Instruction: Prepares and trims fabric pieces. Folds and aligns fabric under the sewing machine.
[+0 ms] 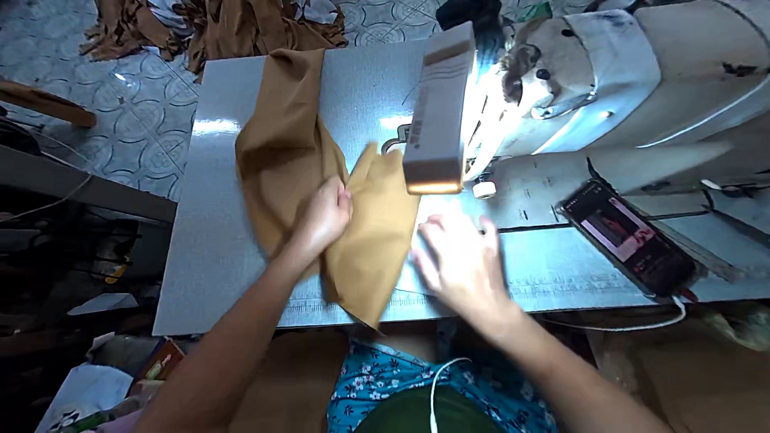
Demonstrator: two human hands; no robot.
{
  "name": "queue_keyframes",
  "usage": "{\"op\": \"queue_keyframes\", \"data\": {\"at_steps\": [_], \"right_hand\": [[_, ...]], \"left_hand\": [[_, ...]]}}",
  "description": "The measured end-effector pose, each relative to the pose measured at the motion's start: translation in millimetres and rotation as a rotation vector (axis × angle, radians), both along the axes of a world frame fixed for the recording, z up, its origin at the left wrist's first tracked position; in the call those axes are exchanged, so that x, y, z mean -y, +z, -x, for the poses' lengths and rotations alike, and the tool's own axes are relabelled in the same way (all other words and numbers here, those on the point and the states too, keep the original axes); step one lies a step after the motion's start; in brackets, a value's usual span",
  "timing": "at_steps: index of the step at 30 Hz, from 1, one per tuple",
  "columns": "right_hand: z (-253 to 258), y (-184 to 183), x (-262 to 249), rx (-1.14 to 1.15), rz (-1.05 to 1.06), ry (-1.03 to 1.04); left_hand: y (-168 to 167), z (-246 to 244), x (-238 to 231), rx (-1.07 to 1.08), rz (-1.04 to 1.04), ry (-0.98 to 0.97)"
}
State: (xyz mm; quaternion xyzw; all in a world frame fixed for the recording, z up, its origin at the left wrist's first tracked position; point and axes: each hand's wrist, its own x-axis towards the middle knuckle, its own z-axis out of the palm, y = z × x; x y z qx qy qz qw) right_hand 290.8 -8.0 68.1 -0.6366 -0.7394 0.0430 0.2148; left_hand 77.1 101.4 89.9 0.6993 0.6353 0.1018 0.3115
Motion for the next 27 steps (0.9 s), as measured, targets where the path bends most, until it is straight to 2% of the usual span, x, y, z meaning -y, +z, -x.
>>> {"op": "queue_keyframes", "data": {"at_steps": [1, 3, 4, 5, 6, 9, 10, 11, 13, 15, 18, 21, 22, 27], "right_hand": [[1.4, -9.0, 7.1, -0.007, 0.027, 0.046], [-18.4, -21.3, 13.2, -0.01, 0.062, 0.102], [-30.7, -25.0, 15.0, -0.006, 0.062, 0.119], [-38.1, -27.5, 18.4, 0.002, 0.061, 0.124], [-39.8, -29.2, 22.4, 0.013, 0.052, 0.121], [-30.7, -32.6, 31.5, 0.034, -0.022, 0.145], [-28.1, -33.2, 33.8, 0.041, -0.039, 0.161], [-27.2, -33.6, 35.3, 0.049, -0.041, 0.18], [-29.8, -33.7, 34.7, 0.06, -0.041, 0.231], [-34.8, -26.2, 28.8, 0.041, -0.012, 0.285], [-44.1, 0.7, 1.1, -0.045, 0.157, 0.185], [-50.1, 3.0, -48.0, -0.135, 0.014, -0.149], [-52.5, 0.3, -64.3, -0.138, -0.008, -0.2], [-57.3, -3.5, -80.7, -0.096, 0.077, -0.16]], "left_hand": [[-0.4, 1.8, 13.5, 0.092, 0.1, 0.049], [4.2, 5.8, 28.0, 0.405, 0.316, 0.198], [7.8, 11.8, 29.1, 0.511, 0.359, 0.236], [10.2, 20.1, 27.0, 0.487, 0.334, 0.215], [12.9, 27.8, 22.0, 0.36, 0.255, 0.147], [38.4, 10.3, 21.6, -0.236, -0.158, -0.017], [45.2, -6.0, 31.2, -0.315, -0.308, -0.082], [43.3, -21.2, 41.4, -0.3, -0.479, -0.208], [20.1, -55.4, 47.8, -0.093, -0.721, -0.541], [-16.3, -81.0, 44.1, 0.011, -0.744, -0.664], [-55.4, -84.2, 39.9, 0.001, -0.726, -0.535], [-59.5, -84.2, 48.6, -0.056, -0.667, -0.452], [-57.9, -84.1, 48.6, -0.077, -0.63, -0.441], [-53.2, -83.1, 43.9, -0.086, -0.519, -0.41]]}}
